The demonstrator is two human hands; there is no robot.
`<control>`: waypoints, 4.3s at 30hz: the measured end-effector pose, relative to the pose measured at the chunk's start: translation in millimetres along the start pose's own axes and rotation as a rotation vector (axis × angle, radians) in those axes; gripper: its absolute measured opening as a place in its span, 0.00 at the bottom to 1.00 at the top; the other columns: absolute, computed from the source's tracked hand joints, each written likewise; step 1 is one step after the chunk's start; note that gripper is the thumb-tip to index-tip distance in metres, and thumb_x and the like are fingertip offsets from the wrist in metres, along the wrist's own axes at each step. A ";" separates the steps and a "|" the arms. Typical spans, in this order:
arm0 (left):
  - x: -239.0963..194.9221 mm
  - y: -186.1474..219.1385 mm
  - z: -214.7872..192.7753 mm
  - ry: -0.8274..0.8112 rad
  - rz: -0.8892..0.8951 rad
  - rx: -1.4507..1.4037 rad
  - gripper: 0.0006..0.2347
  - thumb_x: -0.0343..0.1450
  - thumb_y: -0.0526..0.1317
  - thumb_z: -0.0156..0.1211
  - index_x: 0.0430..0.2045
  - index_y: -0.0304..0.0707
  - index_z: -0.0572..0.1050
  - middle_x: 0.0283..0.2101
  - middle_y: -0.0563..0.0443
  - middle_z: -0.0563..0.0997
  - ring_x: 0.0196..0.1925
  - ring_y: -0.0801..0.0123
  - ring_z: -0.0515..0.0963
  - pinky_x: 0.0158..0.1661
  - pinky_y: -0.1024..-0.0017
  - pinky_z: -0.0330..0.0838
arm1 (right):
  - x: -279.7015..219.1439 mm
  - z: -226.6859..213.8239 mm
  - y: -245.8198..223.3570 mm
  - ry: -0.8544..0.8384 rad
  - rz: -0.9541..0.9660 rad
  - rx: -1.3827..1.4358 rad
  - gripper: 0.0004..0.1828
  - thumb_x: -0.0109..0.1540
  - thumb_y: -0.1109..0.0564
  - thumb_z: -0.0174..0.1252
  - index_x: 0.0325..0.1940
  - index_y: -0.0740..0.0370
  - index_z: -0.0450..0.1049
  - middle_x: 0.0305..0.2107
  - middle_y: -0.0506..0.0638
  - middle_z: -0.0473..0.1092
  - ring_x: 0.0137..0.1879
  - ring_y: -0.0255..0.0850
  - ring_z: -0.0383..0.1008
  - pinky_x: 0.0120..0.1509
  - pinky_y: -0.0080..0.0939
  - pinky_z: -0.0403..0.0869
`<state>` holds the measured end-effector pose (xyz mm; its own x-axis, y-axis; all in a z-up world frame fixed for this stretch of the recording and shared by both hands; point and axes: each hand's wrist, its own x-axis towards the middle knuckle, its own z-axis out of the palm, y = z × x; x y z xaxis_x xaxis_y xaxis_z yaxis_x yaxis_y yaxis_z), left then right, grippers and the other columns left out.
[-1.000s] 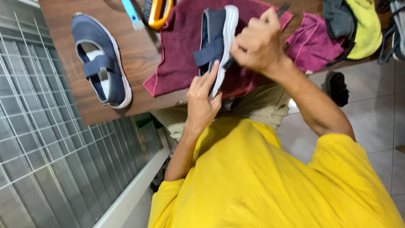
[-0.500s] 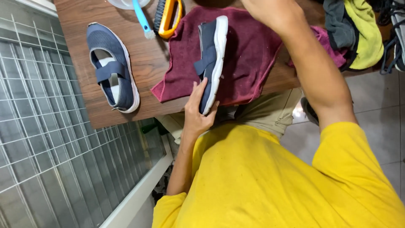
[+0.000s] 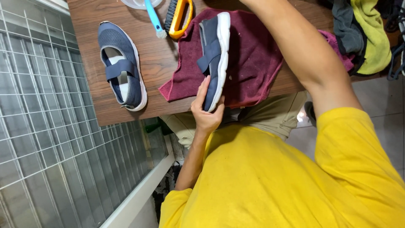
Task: The person scrubs a blue slip-on shoe with a small brush, repeatedly dipping the brush into a yellow bowl of liquid. They wipe the shoe with a maroon cloth and continue scrubbing the sole and upper surfaces.
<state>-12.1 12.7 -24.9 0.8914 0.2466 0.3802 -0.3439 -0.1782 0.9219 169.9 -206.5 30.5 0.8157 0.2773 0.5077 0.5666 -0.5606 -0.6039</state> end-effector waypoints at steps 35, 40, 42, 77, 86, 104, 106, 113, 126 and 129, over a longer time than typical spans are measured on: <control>-5.4 3.5 8.1 -0.180 0.139 0.100 0.22 0.65 0.23 0.70 0.54 0.37 0.77 0.56 0.36 0.80 0.59 0.48 0.82 0.66 0.51 0.73 | -52.7 7.6 -36.4 0.058 -0.510 -0.194 0.25 0.65 0.65 0.57 0.17 0.57 0.56 0.14 0.47 0.53 0.24 0.46 0.48 0.47 0.56 0.56; -3.6 -3.5 7.1 -0.197 0.160 0.096 0.19 0.67 0.28 0.71 0.53 0.37 0.77 0.57 0.35 0.80 0.57 0.45 0.82 0.64 0.52 0.74 | -44.8 12.5 -36.5 0.040 -0.615 -0.092 0.23 0.63 0.62 0.55 0.14 0.56 0.58 0.12 0.45 0.55 0.21 0.43 0.50 0.48 0.53 0.54; -2.1 -5.7 6.4 -0.179 0.209 0.086 0.22 0.64 0.23 0.71 0.53 0.36 0.77 0.56 0.36 0.80 0.58 0.49 0.82 0.64 0.49 0.75 | -36.0 16.3 -1.0 0.051 -0.489 -0.153 0.26 0.66 0.65 0.63 0.18 0.60 0.59 0.16 0.48 0.57 0.27 0.48 0.55 0.48 0.55 0.56; -6.6 -23.7 -7.1 -0.161 0.226 0.036 0.19 0.64 0.26 0.72 0.50 0.36 0.79 0.53 0.37 0.81 0.55 0.46 0.82 0.61 0.50 0.75 | -25.1 35.7 -7.6 -0.014 -0.622 0.005 0.24 0.63 0.63 0.58 0.14 0.56 0.60 0.10 0.44 0.56 0.20 0.40 0.51 0.49 0.50 0.56; -10.5 -19.5 -13.3 -0.168 0.231 0.061 0.18 0.64 0.26 0.71 0.49 0.34 0.79 0.51 0.36 0.82 0.54 0.46 0.83 0.59 0.51 0.76 | -24.8 31.8 -23.6 0.031 -0.642 -0.109 0.21 0.66 0.62 0.50 0.17 0.58 0.57 0.15 0.49 0.55 0.23 0.46 0.49 0.44 0.53 0.54; -4.3 -18.9 -13.7 -0.211 0.190 0.077 0.19 0.64 0.27 0.71 0.50 0.36 0.79 0.53 0.37 0.82 0.54 0.46 0.81 0.59 0.53 0.76 | -25.0 33.1 -9.6 0.009 -0.577 -0.074 0.24 0.65 0.63 0.58 0.15 0.56 0.59 0.13 0.46 0.57 0.23 0.44 0.52 0.46 0.53 0.56; -11.6 -16.9 -15.2 -0.205 0.185 0.087 0.19 0.64 0.27 0.70 0.50 0.37 0.79 0.52 0.34 0.82 0.54 0.44 0.81 0.60 0.53 0.76 | -32.1 31.3 -9.4 0.018 -0.554 -0.155 0.25 0.67 0.64 0.57 0.17 0.58 0.58 0.15 0.47 0.57 0.24 0.45 0.52 0.46 0.54 0.56; -9.8 -18.2 -15.3 -0.208 0.199 0.061 0.19 0.65 0.28 0.72 0.50 0.35 0.79 0.52 0.39 0.82 0.53 0.46 0.81 0.58 0.52 0.76 | -33.3 31.8 -11.4 0.051 -0.516 -0.137 0.21 0.62 0.65 0.55 0.15 0.58 0.60 0.12 0.48 0.57 0.23 0.43 0.50 0.44 0.52 0.56; -4.3 -16.8 -14.1 -0.230 0.223 0.103 0.20 0.64 0.26 0.70 0.50 0.37 0.79 0.53 0.38 0.81 0.53 0.46 0.81 0.59 0.52 0.76 | -30.4 32.2 -1.3 0.048 -0.574 -0.150 0.21 0.63 0.64 0.52 0.15 0.58 0.60 0.11 0.48 0.56 0.21 0.42 0.49 0.44 0.50 0.57; 0.4 -7.3 -11.7 -0.242 0.242 0.094 0.18 0.65 0.26 0.69 0.50 0.35 0.79 0.53 0.38 0.81 0.53 0.45 0.81 0.58 0.52 0.76 | -26.7 21.2 -34.4 0.054 -0.649 -0.103 0.20 0.64 0.63 0.48 0.18 0.58 0.54 0.16 0.52 0.51 0.23 0.48 0.45 0.39 0.55 0.52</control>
<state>-12.7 25.3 -30.6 0.8354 -0.0444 0.5478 -0.5351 -0.2931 0.7923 131.1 -178.0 24.7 0.3039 0.5457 0.7809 0.9249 -0.3655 -0.1045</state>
